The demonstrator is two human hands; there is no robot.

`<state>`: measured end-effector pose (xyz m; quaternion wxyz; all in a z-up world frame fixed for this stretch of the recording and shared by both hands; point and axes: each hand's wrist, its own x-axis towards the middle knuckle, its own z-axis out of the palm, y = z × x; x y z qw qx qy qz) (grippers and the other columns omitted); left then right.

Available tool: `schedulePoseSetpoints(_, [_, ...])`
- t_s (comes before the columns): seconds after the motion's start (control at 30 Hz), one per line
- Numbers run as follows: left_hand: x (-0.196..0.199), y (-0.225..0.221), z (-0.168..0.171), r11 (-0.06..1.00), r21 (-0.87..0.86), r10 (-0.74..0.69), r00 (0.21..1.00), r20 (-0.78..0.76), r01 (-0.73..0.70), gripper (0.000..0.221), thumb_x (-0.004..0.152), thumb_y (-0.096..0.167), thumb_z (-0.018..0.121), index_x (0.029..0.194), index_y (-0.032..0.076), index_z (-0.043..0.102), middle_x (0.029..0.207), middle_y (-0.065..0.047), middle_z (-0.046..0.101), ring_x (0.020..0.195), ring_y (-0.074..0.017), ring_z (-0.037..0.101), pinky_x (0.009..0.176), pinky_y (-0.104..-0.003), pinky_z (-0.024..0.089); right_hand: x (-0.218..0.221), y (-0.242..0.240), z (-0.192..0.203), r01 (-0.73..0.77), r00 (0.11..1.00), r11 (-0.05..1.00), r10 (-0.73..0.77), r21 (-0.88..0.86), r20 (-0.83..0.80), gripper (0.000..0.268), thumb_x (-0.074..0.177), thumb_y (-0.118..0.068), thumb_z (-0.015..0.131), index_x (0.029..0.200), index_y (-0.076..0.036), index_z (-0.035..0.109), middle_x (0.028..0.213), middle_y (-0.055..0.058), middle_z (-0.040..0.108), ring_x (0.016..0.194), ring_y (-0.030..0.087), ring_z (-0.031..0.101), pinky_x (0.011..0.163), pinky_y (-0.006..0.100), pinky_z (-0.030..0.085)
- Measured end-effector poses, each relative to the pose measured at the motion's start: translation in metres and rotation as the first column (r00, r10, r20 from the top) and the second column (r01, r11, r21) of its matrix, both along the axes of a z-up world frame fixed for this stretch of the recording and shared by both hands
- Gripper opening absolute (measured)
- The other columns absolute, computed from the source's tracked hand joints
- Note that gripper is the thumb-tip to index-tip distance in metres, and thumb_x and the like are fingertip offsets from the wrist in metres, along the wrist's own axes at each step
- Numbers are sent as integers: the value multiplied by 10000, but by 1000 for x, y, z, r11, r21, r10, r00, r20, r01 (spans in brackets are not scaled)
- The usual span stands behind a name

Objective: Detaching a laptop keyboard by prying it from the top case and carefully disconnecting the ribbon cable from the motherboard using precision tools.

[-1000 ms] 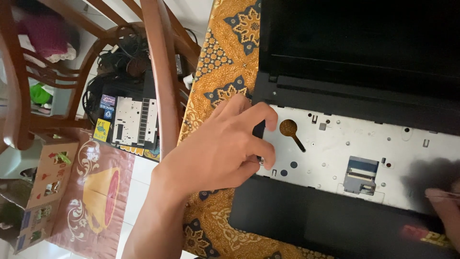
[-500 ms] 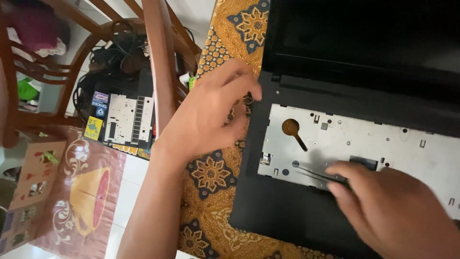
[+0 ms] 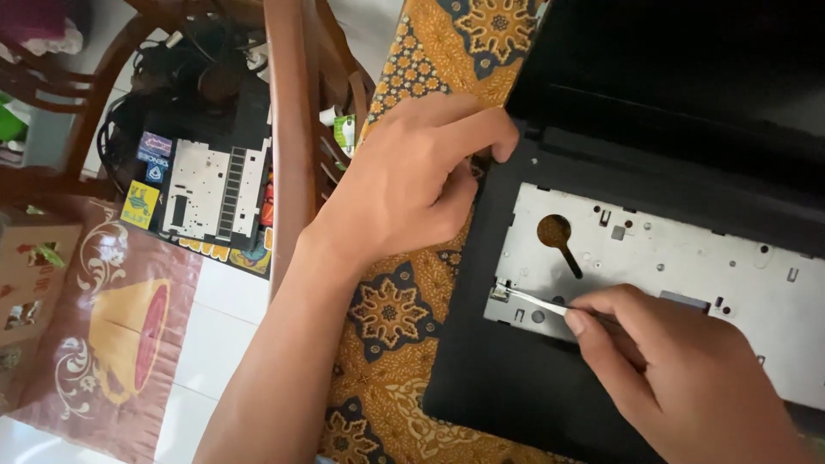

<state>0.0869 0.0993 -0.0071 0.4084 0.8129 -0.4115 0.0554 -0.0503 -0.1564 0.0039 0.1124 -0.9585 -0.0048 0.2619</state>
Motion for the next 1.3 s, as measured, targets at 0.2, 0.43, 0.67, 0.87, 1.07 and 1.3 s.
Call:
schedulePoseSetpoints(0.2, [0, 0, -3, 1000, -3, 17, 1000, 2, -16, 342, 681, -98, 411, 962, 51, 539, 827, -128, 528, 679, -340, 432, 581, -442, 296, 8, 18, 16, 148, 970, 978, -173, -149, -172, 189, 914, -551, 578, 1028, -471, 706, 592, -173, 774, 558, 33, 734, 648, 233, 545])
schedulePoseSetpoints(0.43, [2, 0, -4, 1000, -31, 4, 1000, 17, -4, 323, 680, -92, 423, 945, 48, 543, 824, -122, 550, 672, -348, 455, 570, -449, 311, 12, 21, 14, 369, 916, 924, -344, 98, -206, 238, 935, -406, 668, 1021, -286, 855, 477, 44, 640, 454, 154, 556, 534, 325, 420])
schedulePoseSetpoints(0.67, [0, 0, -3, 999, 11, 38, 999, -15, -38, 317, 679, -51, 427, 951, 72, 535, 830, -101, 547, 687, -340, 453, 570, -450, 311, 16, 22, 21, 509, 839, 859, -479, 62, -258, 258, 942, -372, 705, 910, -190, 886, 600, 49, 703, 557, 171, 534, 619, 316, 421])
schedulePoseSetpoints(0.87, [1, 0, -3, 999, 11, 35, 999, -16, -35, 342, 680, -52, 421, 974, 71, 545, 869, -102, 571, 753, -359, 506, 626, -459, 365, 16, 23, 23, 446, 856, 894, -440, -40, -271, 251, 931, -434, 688, 925, -263, 872, 620, 12, 729, 596, 134, 589, 658, 294, 459])
schedulePoseSetpoints(1.07, [1, -1, -3, 999, 1, 34, 999, -3, -34, 315, 677, -49, 429, 952, 72, 525, 862, -111, 535, 714, -355, 464, 580, -456, 309, 11, 23, 20, 410, 889, 910, -413, -57, -196, 203, 894, -435, 710, 927, -313, 869, 536, 5, 718, 539, 120, 618, 642, 259, 486])
schedulePoseSetpoints(1.3, [2, -1, -5, 999, -12, 36, 999, 12, -35, 330, 674, -64, 419, 952, 74, 531, 837, -98, 554, 693, -346, 453, 570, -454, 309, 22, 36, 25, 537, 817, 842, -502, 58, -285, 244, 947, -361, 704, 913, -204, 887, 591, 61, 635, 557, 178, 494, 598, 312, 388])
